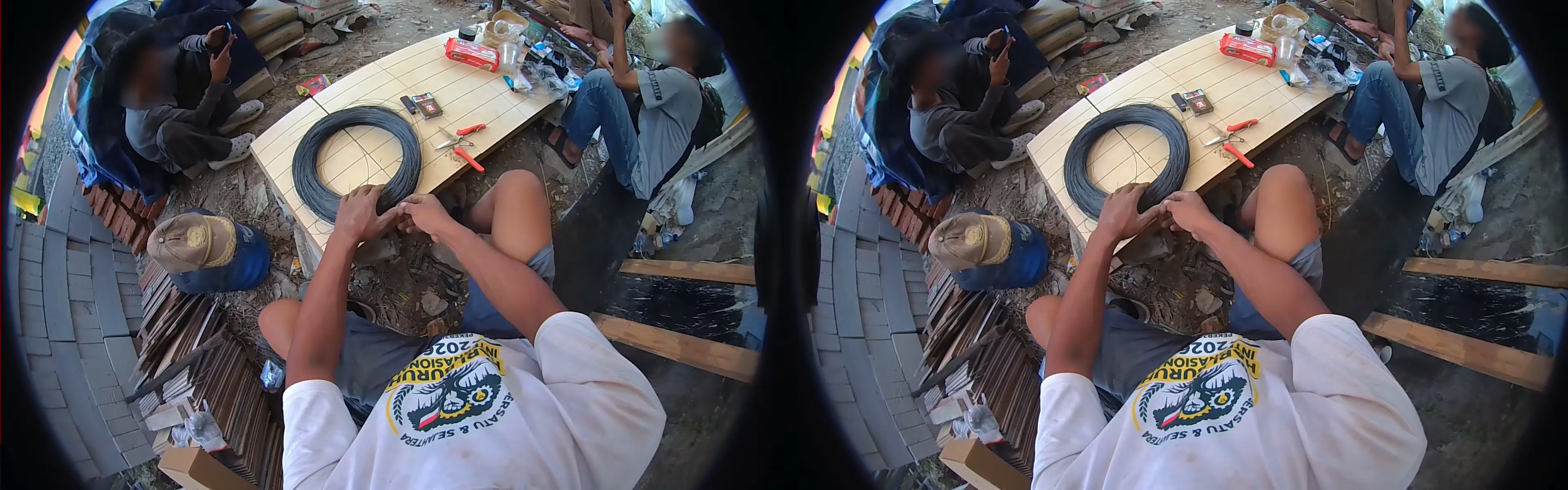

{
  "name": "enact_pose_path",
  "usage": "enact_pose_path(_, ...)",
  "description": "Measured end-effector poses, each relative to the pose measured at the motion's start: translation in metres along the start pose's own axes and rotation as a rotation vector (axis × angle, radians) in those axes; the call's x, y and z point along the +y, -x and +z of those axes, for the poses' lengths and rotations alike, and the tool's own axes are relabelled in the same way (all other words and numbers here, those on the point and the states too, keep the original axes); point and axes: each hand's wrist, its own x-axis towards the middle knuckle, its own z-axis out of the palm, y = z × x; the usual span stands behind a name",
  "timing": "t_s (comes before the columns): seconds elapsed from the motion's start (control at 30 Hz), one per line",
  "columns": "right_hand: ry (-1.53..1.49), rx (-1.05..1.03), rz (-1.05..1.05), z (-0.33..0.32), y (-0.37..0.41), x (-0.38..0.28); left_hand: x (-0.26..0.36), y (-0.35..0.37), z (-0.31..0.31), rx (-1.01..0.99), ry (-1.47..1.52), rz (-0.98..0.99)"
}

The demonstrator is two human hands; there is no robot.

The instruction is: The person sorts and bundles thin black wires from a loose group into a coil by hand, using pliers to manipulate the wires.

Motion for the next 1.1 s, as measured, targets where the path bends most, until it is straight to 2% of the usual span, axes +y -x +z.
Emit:
enact_pose_path(0.17,-0.134,0.062,-0.041,0.001,-0.007,0.012,0.014,-0.01,-0.001,-0.047,0.02,-0.009)
enact_pose_path(0.23,-0.161,0.06,-0.044,-0.002,-0.009,0.012,0.019,-0.01,-0.005,-0.105,-0.208,0.046)
enact_pose_path(0.33,0.054,0.048,-0.062,-0.021,-0.012,0.005,0.011,-0.014,0.006,-0.179,-0.224,0.009)
enact_pose_path(0.43,0.277,0.335,-0.255,-0.044,-0.019,0.005,0.001,-0.02,0.008,-0.181,-0.197,-0.042)
enact_pose_path(0.47,0.276,0.336,-0.256,-0.048,-0.024,0.012,-0.001,-0.02,0.007,-0.18,-0.198,-0.04)
enact_pose_path(0.53,0.377,0.418,-0.132,-0.052,-0.039,0.03,-0.004,-0.018,0.003,-0.155,-0.099,-0.03)
enact_pose_path(0.57,0.375,0.418,-0.134,-0.048,-0.04,0.036,-0.004,-0.017,0.003,-0.153,-0.101,-0.029)
enact_pose_path(0.63,0.126,0.138,0.182,-0.024,-0.026,0.041,-0.003,-0.015,0.005,-0.051,-0.076,-0.003)
enact_pose_path(0.77,0.055,0.07,0.111,0.001,-0.016,0.031,-0.002,-0.013,0.009,0.008,-0.128,0.002)
enact_pose_path(0.87,-0.11,0.007,-0.006,-0.003,-0.011,0.011,-0.003,-0.012,0.014,0.031,-0.088,0.039)
enact_pose_path(0.9,-0.108,0.009,-0.011,-0.005,-0.014,0.013,-0.004,-0.012,0.015,0.047,-0.085,0.07)
enact_pose_path(0.97,0.317,0.287,-0.209,-0.005,-0.028,0.023,-0.006,-0.013,0.015,0.067,-0.087,0.103)
enact_pose_path(1.03,0.202,0.297,-0.162,0.0,-0.029,0.031,-0.002,-0.012,0.013,0.108,-0.065,0.137)
enact_pose_path(1.1,0.093,0.305,-0.108,0.005,-0.026,0.038,0.0,-0.013,0.013,0.074,-0.064,0.09)
